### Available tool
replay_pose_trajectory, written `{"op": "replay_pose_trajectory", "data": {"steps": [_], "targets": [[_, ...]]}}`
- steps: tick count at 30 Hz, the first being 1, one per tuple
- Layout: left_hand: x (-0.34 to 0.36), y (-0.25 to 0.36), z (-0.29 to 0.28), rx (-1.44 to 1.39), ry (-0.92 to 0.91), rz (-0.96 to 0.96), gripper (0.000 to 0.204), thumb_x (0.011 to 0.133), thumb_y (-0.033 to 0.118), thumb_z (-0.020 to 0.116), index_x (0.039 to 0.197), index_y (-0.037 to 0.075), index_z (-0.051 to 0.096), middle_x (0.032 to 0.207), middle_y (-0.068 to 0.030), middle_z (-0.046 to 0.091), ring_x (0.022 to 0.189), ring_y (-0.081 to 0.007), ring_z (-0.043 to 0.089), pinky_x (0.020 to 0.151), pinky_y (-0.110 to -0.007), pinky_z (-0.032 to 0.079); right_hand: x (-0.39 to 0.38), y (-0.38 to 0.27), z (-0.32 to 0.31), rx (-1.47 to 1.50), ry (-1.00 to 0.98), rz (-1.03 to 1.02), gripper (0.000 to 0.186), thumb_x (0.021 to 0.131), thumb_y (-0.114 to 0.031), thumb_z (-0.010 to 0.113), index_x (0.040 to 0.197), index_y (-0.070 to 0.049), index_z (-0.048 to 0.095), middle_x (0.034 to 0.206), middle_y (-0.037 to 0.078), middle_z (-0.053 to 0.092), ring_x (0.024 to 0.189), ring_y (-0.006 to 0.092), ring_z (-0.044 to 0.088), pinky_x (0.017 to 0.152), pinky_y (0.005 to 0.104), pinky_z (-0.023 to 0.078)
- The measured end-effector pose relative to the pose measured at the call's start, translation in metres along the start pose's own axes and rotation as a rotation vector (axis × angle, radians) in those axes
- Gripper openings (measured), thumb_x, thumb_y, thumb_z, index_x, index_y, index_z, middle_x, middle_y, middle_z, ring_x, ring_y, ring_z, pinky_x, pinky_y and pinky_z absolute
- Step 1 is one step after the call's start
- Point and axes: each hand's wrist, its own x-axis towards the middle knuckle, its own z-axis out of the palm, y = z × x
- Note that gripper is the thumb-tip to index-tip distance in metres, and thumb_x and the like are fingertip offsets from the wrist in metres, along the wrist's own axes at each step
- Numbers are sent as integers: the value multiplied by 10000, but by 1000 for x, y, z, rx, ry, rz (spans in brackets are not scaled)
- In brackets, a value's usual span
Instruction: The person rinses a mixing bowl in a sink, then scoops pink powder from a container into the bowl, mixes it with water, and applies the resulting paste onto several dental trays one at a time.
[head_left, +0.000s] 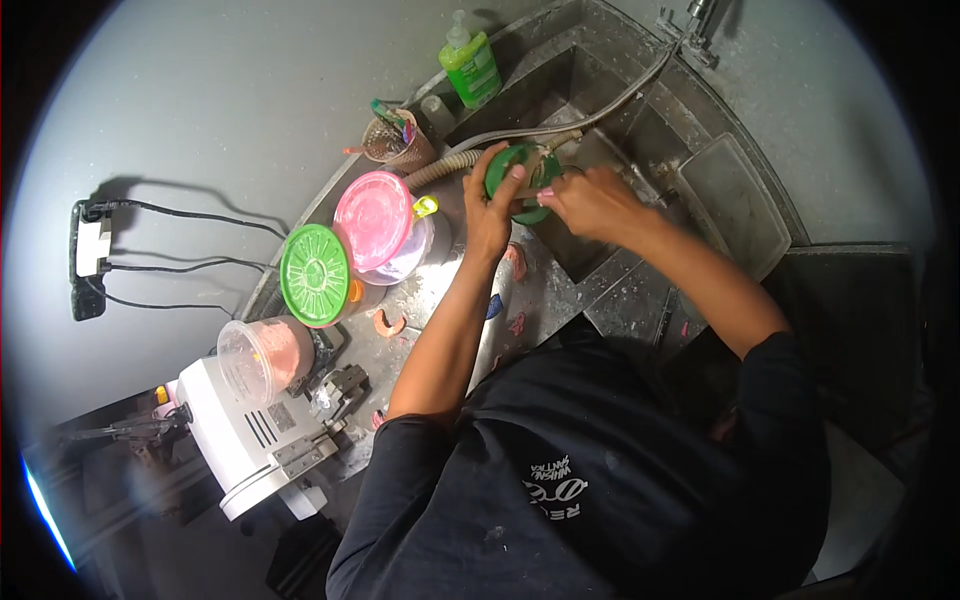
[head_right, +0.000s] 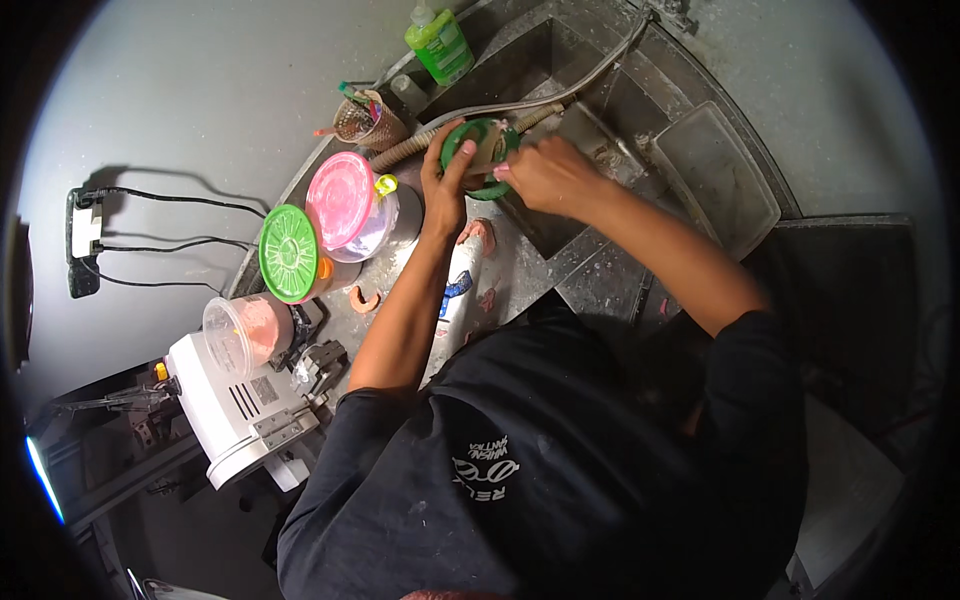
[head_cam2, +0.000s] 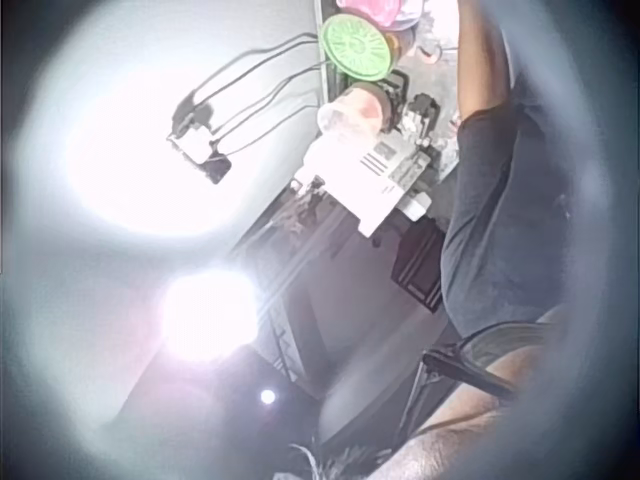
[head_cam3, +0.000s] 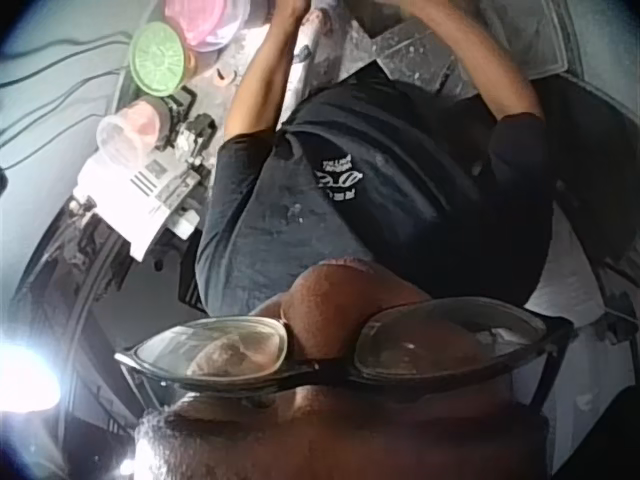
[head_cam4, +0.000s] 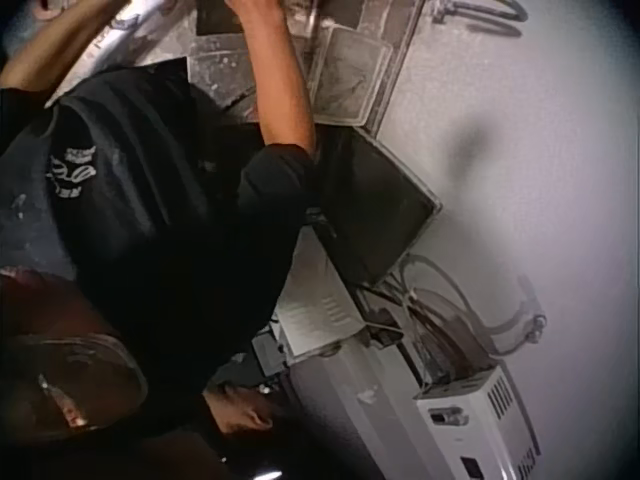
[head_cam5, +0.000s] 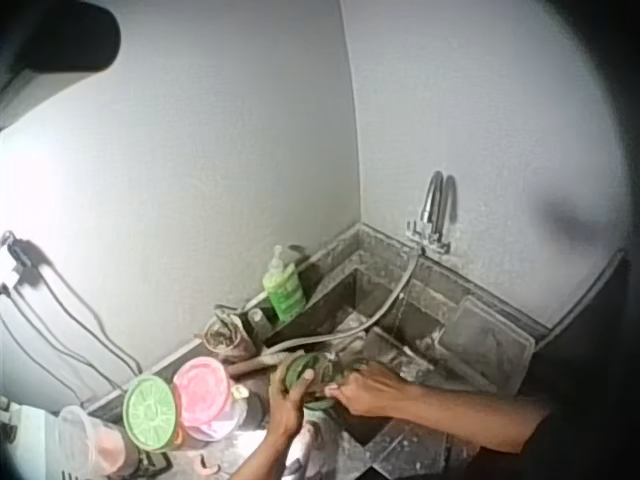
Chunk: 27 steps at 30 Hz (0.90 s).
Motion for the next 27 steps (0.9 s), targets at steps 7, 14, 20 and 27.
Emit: {"op": "replay_pose_trajectory", "data": {"steps": [7, 14, 20, 27], "targets": [[8, 19, 7, 217, 28, 309, 537, 801, 382, 759, 1250, 118, 625, 1029, -113, 491, 982, -239, 503, 903, -348, 420, 10, 19, 38, 426, -66, 481, 399, 985, -262, 429, 880, 47, 659, 838, 291, 658, 734, 422, 677, 650, 471, 538], [-14, -12, 3, 322, 6, 310, 478, 916, 336, 626, 1297, 56, 560, 1161, -123, 566, 1077, -217, 526, 974, -332, 388, -27, -20, 85, 1456, -203, 638, 277, 988, -206, 404, 1030, -39, 622, 622, 57, 444, 504, 177, 448, 467, 313, 398], [-3, -17, 8, -177, -17, 226, 496, 961, 373, 566, 1308, 22, 521, 1194, -110, 593, 1090, -198, 560, 968, -332, 428, -44, -80, 52, 336, 91, 484, 612, 836, 85, 464, 1427, -66, 425, 1211, 309, 480, 955, 446, 582, 851, 458, 481], [-11, -23, -2, -17, 40, 277, 534, 956, 395, 575, 1320, 11, 500, 1206, -116, 589, 1102, -210, 560, 970, -343, 433, -71, -89, 30, 588, -46, 498, 673, 819, 90, 469, 1467, -36, 339, 1095, 311, 502, 937, 459, 588, 839, 456, 490]]}}
